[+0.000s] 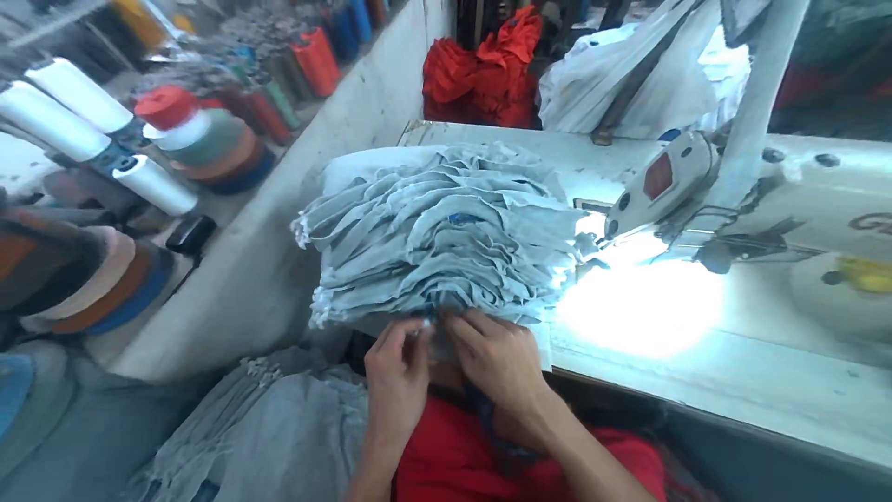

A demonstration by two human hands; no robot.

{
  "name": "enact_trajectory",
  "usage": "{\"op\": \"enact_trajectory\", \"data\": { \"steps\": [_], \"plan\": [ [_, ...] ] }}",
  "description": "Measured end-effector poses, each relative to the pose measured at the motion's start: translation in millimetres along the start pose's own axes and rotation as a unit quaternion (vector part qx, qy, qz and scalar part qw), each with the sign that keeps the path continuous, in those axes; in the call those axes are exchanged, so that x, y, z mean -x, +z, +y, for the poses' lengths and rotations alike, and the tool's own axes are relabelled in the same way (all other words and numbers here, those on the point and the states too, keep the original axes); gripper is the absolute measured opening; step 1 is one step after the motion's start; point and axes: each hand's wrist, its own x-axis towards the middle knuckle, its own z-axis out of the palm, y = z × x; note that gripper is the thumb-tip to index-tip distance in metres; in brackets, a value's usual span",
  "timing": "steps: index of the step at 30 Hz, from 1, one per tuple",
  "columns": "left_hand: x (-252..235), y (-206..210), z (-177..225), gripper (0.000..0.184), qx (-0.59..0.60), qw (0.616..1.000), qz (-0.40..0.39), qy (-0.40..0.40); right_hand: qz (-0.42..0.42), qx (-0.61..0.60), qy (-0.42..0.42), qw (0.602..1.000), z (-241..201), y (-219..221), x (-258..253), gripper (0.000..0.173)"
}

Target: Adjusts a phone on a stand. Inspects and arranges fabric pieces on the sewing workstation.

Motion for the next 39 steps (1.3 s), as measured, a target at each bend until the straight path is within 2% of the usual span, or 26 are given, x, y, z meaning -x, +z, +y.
{"op": "enact_trajectory", "data": {
  "steps": [7, 11, 15, 21, 25, 31, 36, 39],
  "plan": [
    [11, 10, -13, 0.014, 0.023, 0.994, -0.02, -0.106, 0.017, 0.007, 0.054, 0.998, 16, -12, 31, 0.03],
    [15, 13, -4, 0.015, 0.081, 0.989, -0.025, -0.124, 0.007, 0.015, 0.027, 1.0, 11, -7, 24, 0.026],
    [16, 11, -5, 0.015, 0.078, 0.989, -0.03, -0.124, -0.01, -0.004, -0.006, 1.0, 7, 0, 6, 0.024],
    [5, 18, -10, 0.022, 0.096, 0.975, -0.004, -0.203, 0.006, -0.03, 0.067, 0.997, 17, -13, 30, 0.031],
    [-5, 32, -6, 0.022, 0.072, 0.982, -0.02, -0.174, -0.011, -0.045, 0.076, 0.996, 16, -16, 41, 0.033],
    [13, 6, -6, 0.018, 0.079, 0.98, -0.08, -0.164, -0.028, 0.013, 0.0, 1.0, 9, -17, 25, 0.029],
    [17, 0, -7, 0.015, 0.063, 0.986, -0.065, -0.143, -0.036, 0.028, -0.07, 0.997, 0, -6, 13, 0.025],
    [19, -4, -12, 0.014, 0.068, 0.986, -0.049, -0.145, -0.04, 0.011, -0.05, 0.998, -2, -6, 8, 0.026]
  ]
}}
